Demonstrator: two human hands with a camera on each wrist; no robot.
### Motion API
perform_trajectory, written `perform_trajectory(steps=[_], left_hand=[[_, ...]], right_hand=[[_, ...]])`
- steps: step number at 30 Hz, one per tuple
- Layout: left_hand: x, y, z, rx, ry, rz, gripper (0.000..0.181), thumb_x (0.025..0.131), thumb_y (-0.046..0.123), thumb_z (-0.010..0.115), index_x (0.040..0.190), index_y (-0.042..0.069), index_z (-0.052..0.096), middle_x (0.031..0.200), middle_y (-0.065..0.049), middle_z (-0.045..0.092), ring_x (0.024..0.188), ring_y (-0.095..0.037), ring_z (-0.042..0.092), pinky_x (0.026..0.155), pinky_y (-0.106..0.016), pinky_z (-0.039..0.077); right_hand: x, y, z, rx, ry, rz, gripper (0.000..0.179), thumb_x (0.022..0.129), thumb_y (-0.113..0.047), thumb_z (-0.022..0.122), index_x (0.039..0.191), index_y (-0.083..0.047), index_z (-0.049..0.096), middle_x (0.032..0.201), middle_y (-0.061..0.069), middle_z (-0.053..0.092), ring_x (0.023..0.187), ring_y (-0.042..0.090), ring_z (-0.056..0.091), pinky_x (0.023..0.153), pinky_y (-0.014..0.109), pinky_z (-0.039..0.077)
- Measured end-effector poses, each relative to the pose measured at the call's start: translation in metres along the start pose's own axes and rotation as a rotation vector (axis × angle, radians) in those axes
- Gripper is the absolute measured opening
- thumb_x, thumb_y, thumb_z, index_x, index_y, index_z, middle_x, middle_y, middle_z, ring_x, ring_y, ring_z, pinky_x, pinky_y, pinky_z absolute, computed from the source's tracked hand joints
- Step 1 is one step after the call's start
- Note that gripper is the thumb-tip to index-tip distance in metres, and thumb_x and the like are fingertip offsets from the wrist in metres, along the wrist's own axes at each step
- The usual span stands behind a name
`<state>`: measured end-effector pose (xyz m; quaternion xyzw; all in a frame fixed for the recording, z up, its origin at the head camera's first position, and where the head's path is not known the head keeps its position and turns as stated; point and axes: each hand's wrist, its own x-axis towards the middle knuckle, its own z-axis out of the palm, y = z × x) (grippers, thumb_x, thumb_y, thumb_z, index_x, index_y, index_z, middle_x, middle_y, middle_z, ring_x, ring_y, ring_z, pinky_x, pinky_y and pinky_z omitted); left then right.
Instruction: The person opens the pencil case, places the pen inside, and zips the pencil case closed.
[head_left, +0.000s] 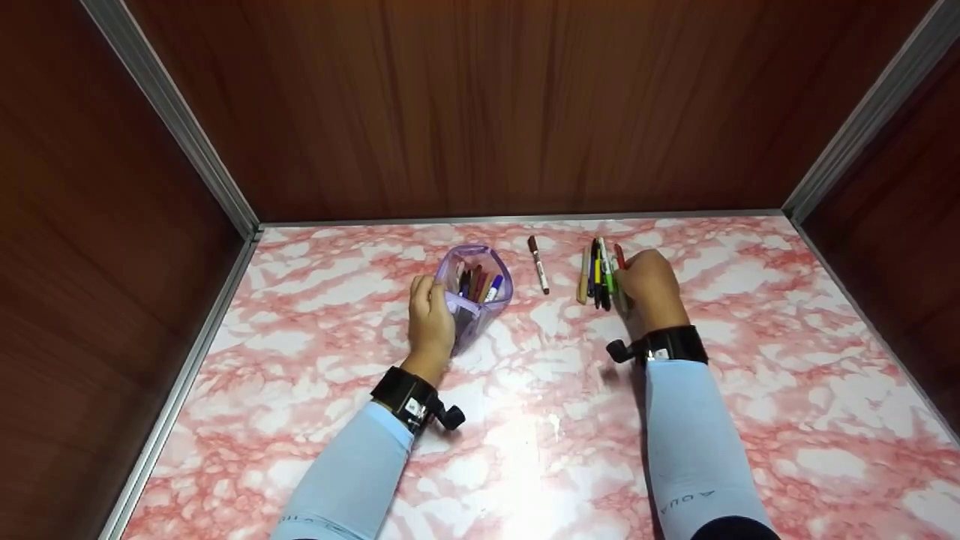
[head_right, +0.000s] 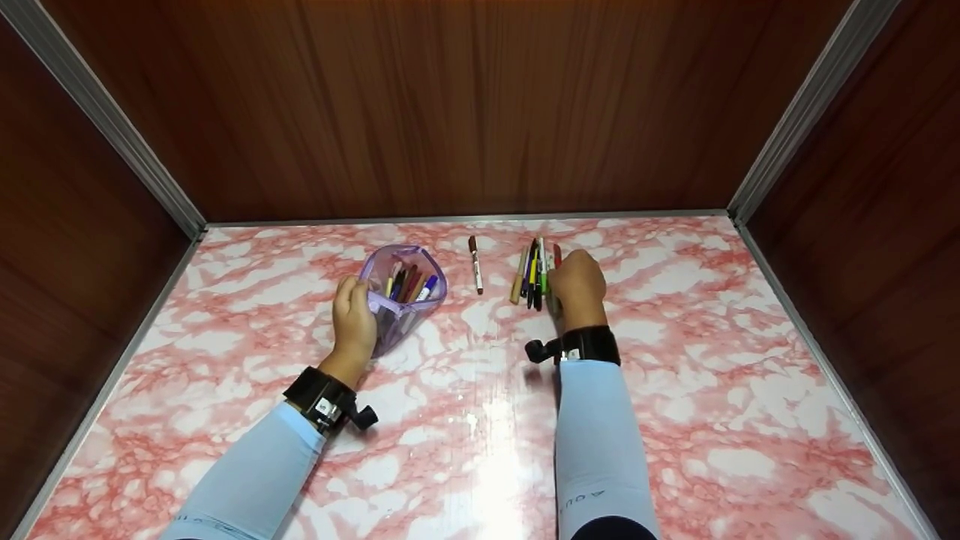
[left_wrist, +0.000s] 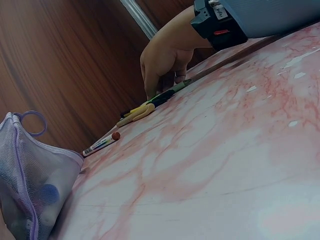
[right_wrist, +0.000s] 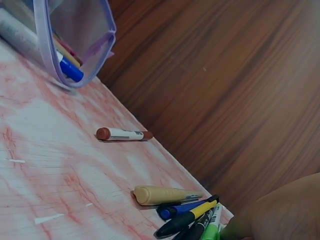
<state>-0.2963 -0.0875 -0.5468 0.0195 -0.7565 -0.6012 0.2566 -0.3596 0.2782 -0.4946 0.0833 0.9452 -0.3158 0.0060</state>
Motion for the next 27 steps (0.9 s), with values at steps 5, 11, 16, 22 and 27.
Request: perform_trajectory(steps=[5, 11, 16, 22, 27], left_hand=[[0.0, 0.0, 0.0, 0.003, 0.003, -0.005, 0.026, 0.113, 0.017, 0.047, 0.095, 0.005, 0.06, 0.106, -0.011, 0.053, 0.098, -0.019, 0.05, 0.088, -0.03, 0.046], [0.0, -0.001, 0.001, 0.006, 0.01, -0.002, 0.026, 0.113, 0.016, 0.047, 0.095, 0.004, 0.061, 0.105, -0.011, 0.053, 0.098, -0.019, 0.051, 0.088, -0.03, 0.046], [0.0, -0.001, 0.0, -0.003, 0.015, 0.004, 0.025, 0.112, 0.015, 0.048, 0.094, 0.004, 0.061, 0.105, -0.01, 0.052, 0.098, -0.018, 0.05, 0.087, -0.029, 0.045], [0.0, -0.001, 0.001, -0.015, 0.012, 0.009, 0.024, 0.112, 0.013, 0.049, 0.092, 0.003, 0.058, 0.103, -0.008, 0.05, 0.096, -0.018, 0.048, 0.085, -0.029, 0.043], [0.0, 0.0, 0.001, -0.011, 0.011, 0.008, 0.023, 0.112, 0.013, 0.049, 0.092, 0.005, 0.058, 0.103, -0.007, 0.049, 0.096, -0.018, 0.048, 0.086, -0.029, 0.043]], right_hand=[[-0.001, -0.001, 0.0, 0.045, -0.007, 0.008, 0.031, 0.102, -0.017, 0.065, 0.113, 0.007, 0.081, 0.108, 0.025, 0.079, 0.081, 0.028, 0.071, 0.064, 0.032, 0.053], [0.007, 0.005, 0.0, 0.079, 0.015, 0.004, 0.021, 0.093, -0.016, 0.066, 0.091, 0.004, 0.066, 0.084, 0.014, 0.064, 0.077, 0.03, 0.06, 0.068, 0.038, 0.049], [0.008, 0.006, 0.001, 0.108, 0.031, -0.027, 0.034, 0.089, -0.012, 0.064, 0.11, 0.013, 0.076, 0.1, 0.024, 0.074, 0.091, 0.035, 0.065, 0.083, 0.045, 0.055], [0.001, -0.002, -0.003, 0.256, -0.036, 0.065, 0.046, 0.1, -0.012, 0.06, 0.137, 0.011, 0.072, 0.139, 0.031, 0.071, 0.114, 0.037, 0.067, 0.09, 0.04, 0.058], [0.001, -0.012, -0.006, 0.513, -0.069, 0.144, 0.046, 0.108, -0.015, 0.063, 0.148, 0.007, 0.059, 0.137, 0.018, 0.063, 0.104, 0.021, 0.065, 0.08, 0.028, 0.059]])
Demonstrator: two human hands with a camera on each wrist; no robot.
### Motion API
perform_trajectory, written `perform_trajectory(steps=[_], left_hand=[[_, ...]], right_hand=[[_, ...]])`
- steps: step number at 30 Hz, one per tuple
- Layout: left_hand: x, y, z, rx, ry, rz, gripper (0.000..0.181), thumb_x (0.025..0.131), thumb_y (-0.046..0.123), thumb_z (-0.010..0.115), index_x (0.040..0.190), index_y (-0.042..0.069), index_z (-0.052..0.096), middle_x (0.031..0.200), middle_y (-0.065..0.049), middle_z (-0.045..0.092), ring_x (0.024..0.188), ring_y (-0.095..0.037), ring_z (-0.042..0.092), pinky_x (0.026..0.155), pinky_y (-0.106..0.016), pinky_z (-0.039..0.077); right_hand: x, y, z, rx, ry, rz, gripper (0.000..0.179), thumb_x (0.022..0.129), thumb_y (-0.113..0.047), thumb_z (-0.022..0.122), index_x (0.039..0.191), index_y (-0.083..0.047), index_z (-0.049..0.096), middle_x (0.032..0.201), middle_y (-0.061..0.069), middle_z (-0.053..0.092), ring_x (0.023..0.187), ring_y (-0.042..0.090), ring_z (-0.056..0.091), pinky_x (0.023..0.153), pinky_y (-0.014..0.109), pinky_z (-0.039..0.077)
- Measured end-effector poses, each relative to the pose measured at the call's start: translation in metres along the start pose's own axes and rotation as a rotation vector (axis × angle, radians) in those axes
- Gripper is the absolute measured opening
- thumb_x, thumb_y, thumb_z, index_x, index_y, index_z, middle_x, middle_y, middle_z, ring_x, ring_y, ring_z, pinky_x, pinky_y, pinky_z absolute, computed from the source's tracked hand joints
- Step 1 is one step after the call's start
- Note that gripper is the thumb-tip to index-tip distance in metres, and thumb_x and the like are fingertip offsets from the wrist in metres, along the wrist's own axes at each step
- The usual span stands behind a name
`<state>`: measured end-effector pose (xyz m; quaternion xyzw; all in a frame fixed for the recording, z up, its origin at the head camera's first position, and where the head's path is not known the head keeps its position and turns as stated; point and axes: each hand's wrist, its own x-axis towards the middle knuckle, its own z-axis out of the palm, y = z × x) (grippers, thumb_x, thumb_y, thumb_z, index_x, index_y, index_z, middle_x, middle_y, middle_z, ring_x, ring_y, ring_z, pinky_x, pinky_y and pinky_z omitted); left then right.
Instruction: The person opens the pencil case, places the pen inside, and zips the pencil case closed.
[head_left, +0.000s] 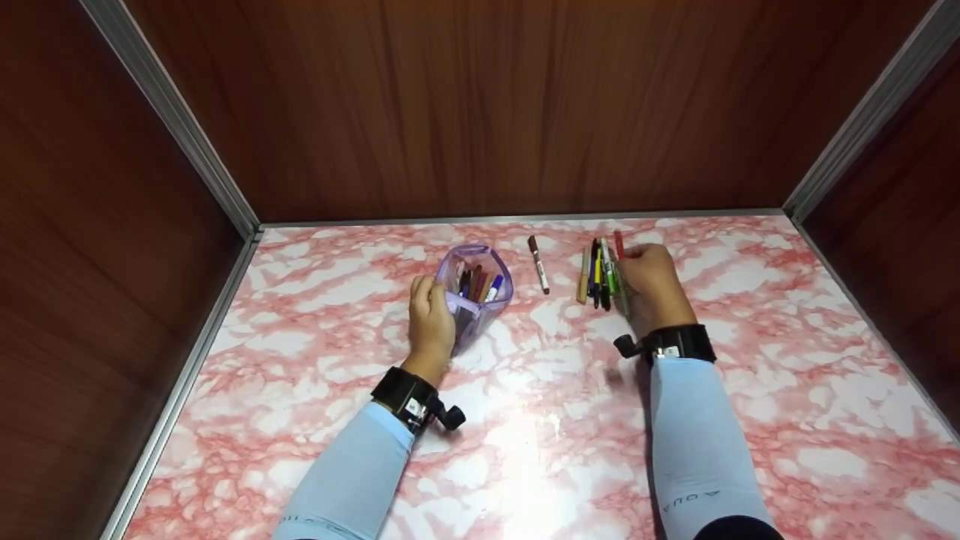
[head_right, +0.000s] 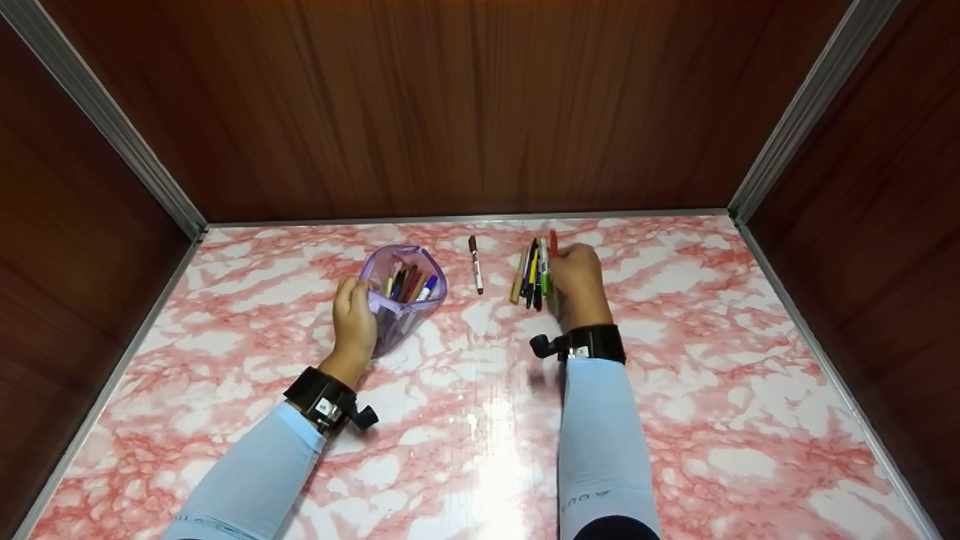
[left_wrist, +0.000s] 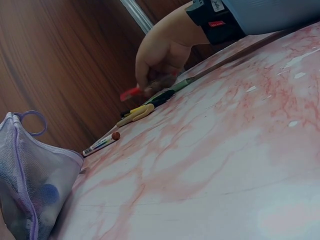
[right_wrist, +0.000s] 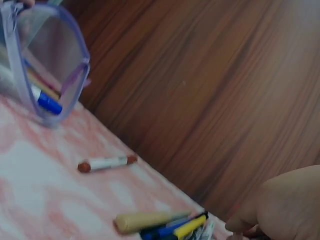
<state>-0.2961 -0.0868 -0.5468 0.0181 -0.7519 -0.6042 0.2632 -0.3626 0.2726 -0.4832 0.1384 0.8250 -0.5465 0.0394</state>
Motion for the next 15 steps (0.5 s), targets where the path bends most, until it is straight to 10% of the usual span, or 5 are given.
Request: perform_trajectory(steps=[9, 15], left_hand=[[-0.001, 0.001, 0.0, 0.006, 0.007, -0.001, 0.024, 0.112, 0.012, 0.049, 0.097, -0.001, 0.062, 0.105, -0.012, 0.053, 0.098, -0.02, 0.051, 0.089, -0.032, 0.046], [-0.002, 0.001, -0.001, 0.022, 0.001, -0.024, 0.028, 0.114, 0.018, 0.048, 0.102, -0.001, 0.065, 0.109, -0.013, 0.055, 0.102, -0.023, 0.054, 0.092, -0.034, 0.048]], right_hand=[[-0.01, -0.034, 0.015, 0.161, -0.009, -0.206, 0.096, 0.102, -0.001, 0.073, 0.182, -0.019, 0.023, 0.111, 0.009, 0.068, 0.079, 0.01, 0.072, 0.078, 0.026, 0.065], [-0.024, -0.05, 0.044, 0.247, -0.051, -0.269, 0.093, 0.098, 0.004, 0.074, 0.177, -0.017, 0.031, 0.098, 0.004, 0.072, 0.075, 0.009, 0.078, 0.07, 0.024, 0.064]])
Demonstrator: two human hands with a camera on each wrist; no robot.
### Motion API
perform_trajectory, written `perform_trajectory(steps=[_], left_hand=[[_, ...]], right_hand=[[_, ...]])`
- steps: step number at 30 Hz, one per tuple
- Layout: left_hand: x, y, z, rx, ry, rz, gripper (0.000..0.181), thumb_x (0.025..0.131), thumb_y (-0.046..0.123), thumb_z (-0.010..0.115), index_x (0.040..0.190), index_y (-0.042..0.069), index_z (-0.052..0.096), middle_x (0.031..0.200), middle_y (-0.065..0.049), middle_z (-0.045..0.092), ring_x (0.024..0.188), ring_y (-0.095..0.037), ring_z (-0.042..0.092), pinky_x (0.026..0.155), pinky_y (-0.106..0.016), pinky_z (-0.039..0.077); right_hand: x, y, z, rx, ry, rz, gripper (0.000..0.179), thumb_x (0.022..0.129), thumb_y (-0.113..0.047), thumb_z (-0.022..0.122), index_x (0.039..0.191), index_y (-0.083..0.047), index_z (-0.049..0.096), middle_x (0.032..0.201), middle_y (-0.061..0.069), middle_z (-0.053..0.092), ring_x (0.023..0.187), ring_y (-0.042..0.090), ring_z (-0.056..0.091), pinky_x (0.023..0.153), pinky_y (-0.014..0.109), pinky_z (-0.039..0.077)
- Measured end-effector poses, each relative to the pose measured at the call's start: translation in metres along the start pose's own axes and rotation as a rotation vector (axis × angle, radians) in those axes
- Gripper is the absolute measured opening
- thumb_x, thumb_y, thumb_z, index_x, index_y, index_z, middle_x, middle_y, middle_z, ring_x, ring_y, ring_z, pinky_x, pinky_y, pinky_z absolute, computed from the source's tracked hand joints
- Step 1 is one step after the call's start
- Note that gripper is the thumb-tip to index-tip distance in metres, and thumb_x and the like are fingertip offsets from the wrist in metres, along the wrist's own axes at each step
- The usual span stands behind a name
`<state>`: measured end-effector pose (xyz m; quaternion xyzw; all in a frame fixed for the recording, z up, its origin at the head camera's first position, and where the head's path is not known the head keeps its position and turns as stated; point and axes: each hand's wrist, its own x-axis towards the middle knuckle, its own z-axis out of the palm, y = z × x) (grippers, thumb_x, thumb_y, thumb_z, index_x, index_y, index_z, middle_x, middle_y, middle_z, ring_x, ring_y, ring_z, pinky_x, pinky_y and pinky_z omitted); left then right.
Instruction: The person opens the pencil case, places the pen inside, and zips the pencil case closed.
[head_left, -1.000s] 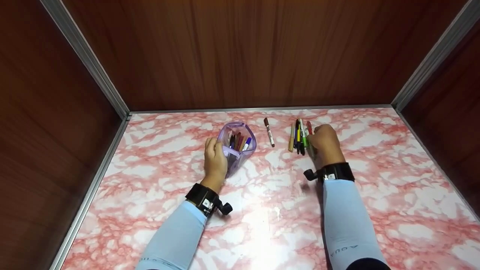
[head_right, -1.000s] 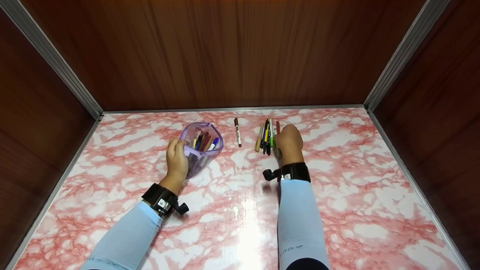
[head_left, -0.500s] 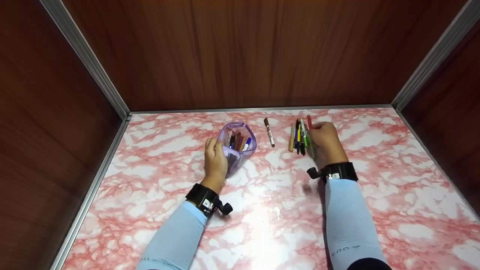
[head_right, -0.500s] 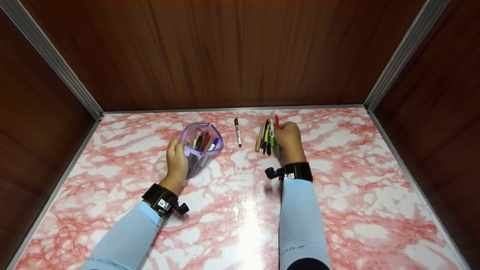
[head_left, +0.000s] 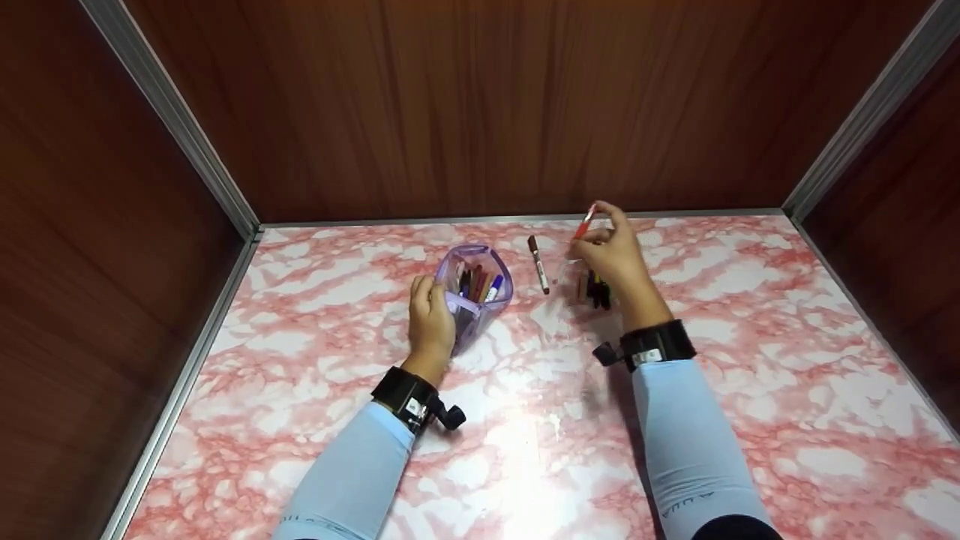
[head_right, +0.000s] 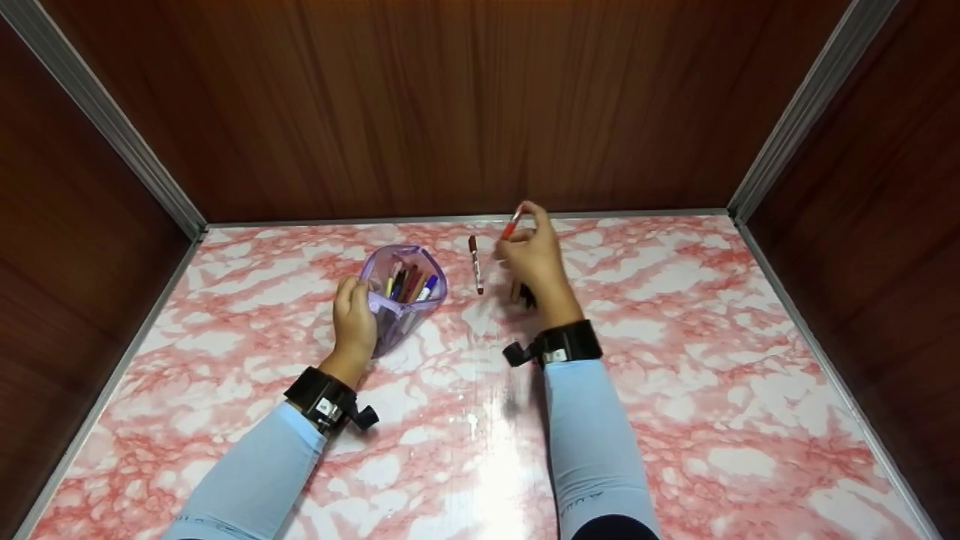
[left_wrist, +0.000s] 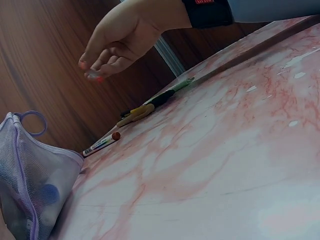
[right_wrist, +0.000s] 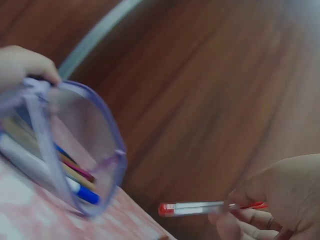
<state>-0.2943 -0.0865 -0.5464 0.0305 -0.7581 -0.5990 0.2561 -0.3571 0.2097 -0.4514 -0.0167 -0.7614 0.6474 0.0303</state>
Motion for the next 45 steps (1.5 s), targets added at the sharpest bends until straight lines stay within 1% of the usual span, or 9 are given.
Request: perform_trajectory(steps=[9, 17, 21, 26, 28, 32, 36, 39, 45], left_hand=[[0.0, -0.003, 0.002, -0.035, -0.017, 0.032, 0.023, 0.11, 0.013, 0.048, 0.097, -0.002, 0.062, 0.109, -0.015, 0.057, 0.101, -0.022, 0.054, 0.092, -0.032, 0.048], [-0.002, -0.001, 0.001, -0.044, -0.026, 0.002, 0.026, 0.11, 0.013, 0.048, 0.105, -0.005, 0.066, 0.113, -0.016, 0.058, 0.104, -0.023, 0.056, 0.095, -0.034, 0.049], [-0.001, -0.002, 0.001, -0.047, -0.035, -0.006, 0.029, 0.11, 0.014, 0.048, 0.111, -0.008, 0.067, 0.118, -0.018, 0.06, 0.11, -0.028, 0.059, 0.101, -0.04, 0.052], [0.001, -0.008, 0.002, -0.035, -0.032, -0.002, 0.029, 0.11, 0.017, 0.048, 0.111, -0.005, 0.068, 0.119, -0.016, 0.062, 0.111, -0.028, 0.061, 0.103, -0.045, 0.053], [0.003, -0.018, 0.004, -0.047, -0.031, 0.013, 0.03, 0.11, 0.02, 0.048, 0.112, -0.002, 0.069, 0.12, -0.013, 0.063, 0.112, -0.026, 0.062, 0.104, -0.044, 0.054], [0.003, -0.014, 0.003, -0.054, -0.033, 0.009, 0.031, 0.111, 0.02, 0.049, 0.113, -0.004, 0.068, 0.121, -0.016, 0.063, 0.112, -0.029, 0.062, 0.103, -0.044, 0.054], [0.001, -0.002, 0.001, -0.033, -0.03, -0.005, 0.03, 0.111, 0.016, 0.048, 0.11, -0.007, 0.066, 0.115, -0.017, 0.059, 0.106, -0.027, 0.058, 0.097, -0.039, 0.051], [0.001, -0.002, 0.002, -0.024, -0.024, 0.01, 0.028, 0.11, 0.015, 0.048, 0.106, -0.007, 0.065, 0.112, -0.016, 0.057, 0.103, -0.024, 0.056, 0.095, -0.037, 0.05], [0.002, -0.002, 0.002, -0.027, -0.013, 0.025, 0.026, 0.109, 0.013, 0.048, 0.1, -0.006, 0.063, 0.109, -0.015, 0.056, 0.102, -0.024, 0.055, 0.095, -0.035, 0.048]], right_hand=[[-0.014, 0.004, 0.055, 0.092, 0.008, -0.124, 0.073, 0.098, 0.008, 0.077, 0.159, -0.002, 0.039, 0.081, -0.003, 0.077, 0.066, 0.012, 0.079, 0.064, 0.028, 0.067], [-0.029, 0.018, 0.095, 0.029, 0.005, -0.137, 0.071, 0.097, 0.004, 0.08, 0.157, -0.006, 0.043, 0.091, 0.003, 0.077, 0.072, 0.016, 0.079, 0.075, 0.046, 0.071], [-0.035, 0.025, 0.108, 0.006, -0.024, -0.156, 0.07, 0.095, 0.006, 0.078, 0.156, -0.008, 0.048, 0.1, 0.009, 0.076, 0.084, 0.017, 0.077, 0.071, 0.034, 0.068], [-0.036, 0.03, 0.113, -0.087, -0.102, -0.177, 0.066, 0.094, 0.002, 0.082, 0.156, 0.002, 0.058, 0.095, 0.017, 0.082, 0.076, 0.007, 0.072, 0.066, 0.021, 0.06], [-0.036, 0.031, 0.113, -0.146, -0.142, -0.186, 0.066, 0.095, 0.001, 0.082, 0.157, 0.004, 0.061, 0.097, 0.02, 0.084, 0.075, 0.006, 0.074, 0.069, 0.019, 0.061], [-0.037, 0.029, 0.113, -0.26, -0.233, -0.227, 0.052, 0.098, -0.001, 0.082, 0.149, 0.003, 0.07, 0.111, 0.023, 0.085, 0.094, 0.023, 0.083, 0.085, 0.027, 0.067], [-0.038, 0.028, 0.114, -0.358, -0.323, -0.279, 0.03, 0.103, -0.006, 0.079, 0.132, 0.002, 0.081, 0.126, 0.021, 0.083, 0.115, 0.037, 0.081, 0.102, 0.042, 0.066], [-0.037, 0.028, 0.111, -0.389, -0.321, -0.279, 0.026, 0.104, -0.008, 0.078, 0.127, 0.001, 0.083, 0.128, 0.02, 0.083, 0.115, 0.035, 0.08, 0.103, 0.044, 0.065], [-0.029, 0.025, 0.095, -0.39, -0.255, -0.188, 0.024, 0.104, -0.011, 0.077, 0.125, -0.002, 0.083, 0.114, 0.016, 0.085, 0.098, 0.025, 0.077, 0.086, 0.03, 0.063]])
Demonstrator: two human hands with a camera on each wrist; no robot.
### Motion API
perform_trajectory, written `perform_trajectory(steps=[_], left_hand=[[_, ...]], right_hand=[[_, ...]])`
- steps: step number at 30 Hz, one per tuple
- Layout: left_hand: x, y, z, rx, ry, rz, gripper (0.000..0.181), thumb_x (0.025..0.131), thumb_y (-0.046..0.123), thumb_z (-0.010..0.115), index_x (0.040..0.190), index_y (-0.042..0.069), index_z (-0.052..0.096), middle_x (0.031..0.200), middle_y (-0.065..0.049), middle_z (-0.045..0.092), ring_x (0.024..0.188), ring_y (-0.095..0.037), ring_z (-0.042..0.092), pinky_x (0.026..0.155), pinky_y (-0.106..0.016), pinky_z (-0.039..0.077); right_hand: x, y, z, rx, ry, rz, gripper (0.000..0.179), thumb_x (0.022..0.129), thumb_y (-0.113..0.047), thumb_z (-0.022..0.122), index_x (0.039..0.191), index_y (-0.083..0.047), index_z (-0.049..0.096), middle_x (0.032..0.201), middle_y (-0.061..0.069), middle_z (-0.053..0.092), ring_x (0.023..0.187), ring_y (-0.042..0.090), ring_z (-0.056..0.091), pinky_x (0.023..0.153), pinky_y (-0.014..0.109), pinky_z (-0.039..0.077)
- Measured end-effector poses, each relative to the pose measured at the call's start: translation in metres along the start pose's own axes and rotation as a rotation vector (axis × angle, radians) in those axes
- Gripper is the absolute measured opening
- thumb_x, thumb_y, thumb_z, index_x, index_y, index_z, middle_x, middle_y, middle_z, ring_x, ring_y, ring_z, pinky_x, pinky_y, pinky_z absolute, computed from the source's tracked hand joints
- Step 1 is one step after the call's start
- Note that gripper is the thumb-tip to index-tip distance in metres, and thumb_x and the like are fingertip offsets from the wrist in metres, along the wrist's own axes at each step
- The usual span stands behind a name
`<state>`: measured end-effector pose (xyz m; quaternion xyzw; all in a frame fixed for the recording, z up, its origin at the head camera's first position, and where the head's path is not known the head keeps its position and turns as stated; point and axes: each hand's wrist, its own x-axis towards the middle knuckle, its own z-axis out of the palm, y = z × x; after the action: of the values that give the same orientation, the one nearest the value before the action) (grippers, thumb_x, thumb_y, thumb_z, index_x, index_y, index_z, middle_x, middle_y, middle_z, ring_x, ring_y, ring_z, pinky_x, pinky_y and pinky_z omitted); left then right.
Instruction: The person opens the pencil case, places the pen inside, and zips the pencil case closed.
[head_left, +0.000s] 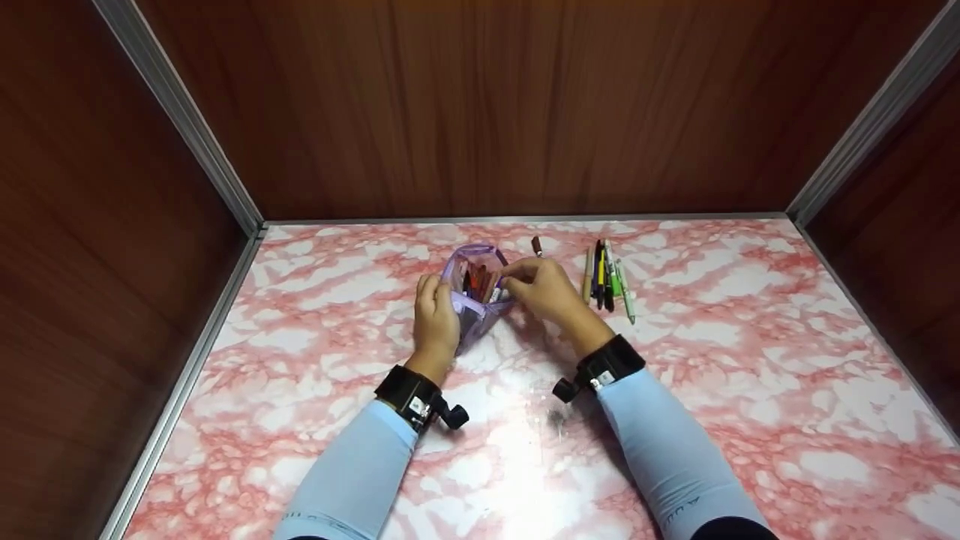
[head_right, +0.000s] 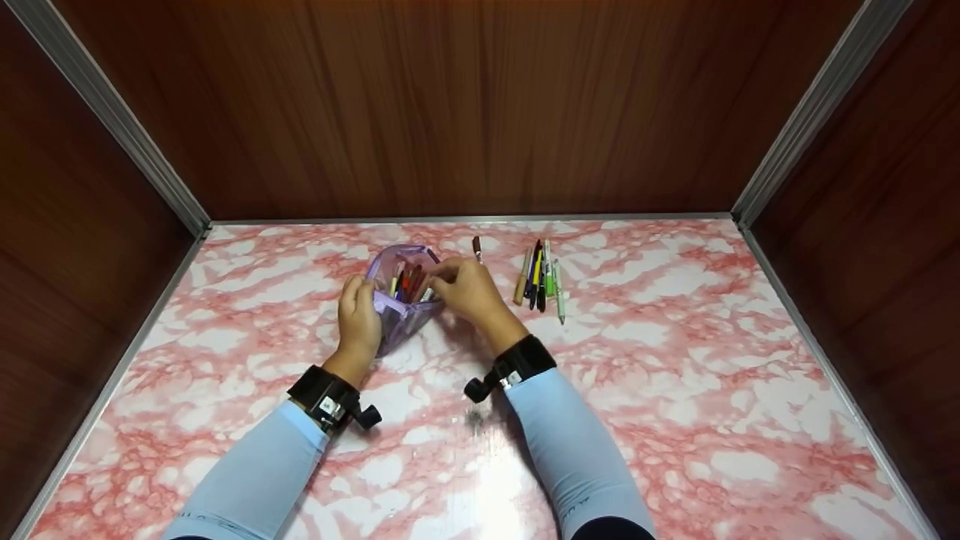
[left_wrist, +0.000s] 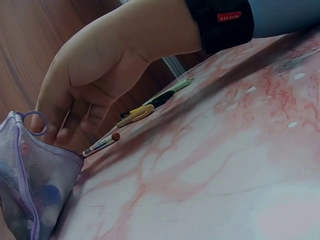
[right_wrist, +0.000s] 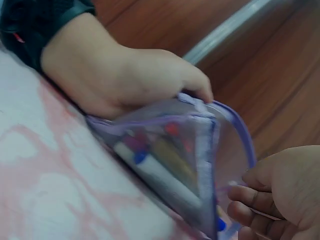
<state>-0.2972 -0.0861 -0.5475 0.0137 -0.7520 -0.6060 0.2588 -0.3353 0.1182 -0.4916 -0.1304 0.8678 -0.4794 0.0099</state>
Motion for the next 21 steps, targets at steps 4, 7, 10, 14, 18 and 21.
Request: perform_trajectory(steps=[4, 7, 10, 14, 18, 21], left_hand=[[0.0, 0.0, 0.001, -0.001, 0.002, 0.004, 0.024, 0.109, 0.013, 0.048, 0.099, -0.003, 0.063, 0.108, -0.015, 0.056, 0.102, -0.024, 0.055, 0.095, -0.036, 0.049], [0.0, 0.0, 0.0, 0.0, 0.003, 0.002, 0.023, 0.108, 0.012, 0.049, 0.101, -0.002, 0.064, 0.109, -0.015, 0.056, 0.102, -0.024, 0.055, 0.095, -0.036, 0.049], [0.001, -0.001, 0.0, 0.001, 0.003, 0.004, 0.023, 0.108, 0.012, 0.049, 0.102, -0.003, 0.065, 0.108, -0.016, 0.057, 0.101, -0.023, 0.055, 0.094, -0.035, 0.049], [0.001, -0.001, 0.0, -0.003, -0.001, 0.004, 0.024, 0.109, 0.013, 0.049, 0.103, -0.003, 0.066, 0.106, -0.015, 0.056, 0.099, -0.022, 0.054, 0.092, -0.035, 0.049], [0.0, -0.001, -0.001, -0.012, -0.002, -0.001, 0.025, 0.11, 0.013, 0.048, 0.105, -0.004, 0.066, 0.107, -0.014, 0.056, 0.099, -0.021, 0.054, 0.092, -0.035, 0.049], [0.0, -0.001, -0.001, -0.01, -0.006, 0.0, 0.026, 0.11, 0.013, 0.048, 0.104, -0.005, 0.066, 0.107, -0.015, 0.056, 0.1, -0.021, 0.054, 0.092, -0.034, 0.048]], right_hand=[[0.003, 0.005, -0.021, 0.041, 0.012, 0.042, 0.026, 0.105, -0.009, 0.072, 0.127, 0.002, 0.079, 0.106, 0.016, 0.083, 0.093, 0.031, 0.077, 0.075, 0.027, 0.062], [0.004, 0.01, -0.039, 0.04, 0.046, 0.032, 0.025, 0.105, -0.008, 0.071, 0.126, 0.004, 0.079, 0.099, 0.018, 0.081, 0.09, 0.033, 0.076, 0.07, 0.023, 0.059], [0.005, 0.017, -0.058, 0.001, 0.095, 0.016, 0.024, 0.106, -0.009, 0.071, 0.124, 0.005, 0.08, 0.094, 0.017, 0.08, 0.08, 0.026, 0.075, 0.063, 0.02, 0.055], [0.005, 0.027, -0.079, -0.033, 0.13, 0.067, 0.026, 0.108, -0.012, 0.069, 0.127, 0.003, 0.079, 0.095, 0.019, 0.079, 0.061, 0.027, 0.074, 0.051, 0.028, 0.055], [0.003, 0.038, -0.097, -0.103, 0.153, 0.144, 0.031, 0.109, -0.017, 0.067, 0.131, 0.001, 0.077, 0.11, 0.023, 0.079, 0.078, 0.028, 0.076, 0.073, 0.036, 0.06], [0.0, 0.047, -0.108, -0.198, 0.173, 0.196, 0.034, 0.109, -0.02, 0.066, 0.133, 0.002, 0.077, 0.125, 0.024, 0.076, 0.104, 0.031, 0.072, 0.095, 0.044, 0.057]])
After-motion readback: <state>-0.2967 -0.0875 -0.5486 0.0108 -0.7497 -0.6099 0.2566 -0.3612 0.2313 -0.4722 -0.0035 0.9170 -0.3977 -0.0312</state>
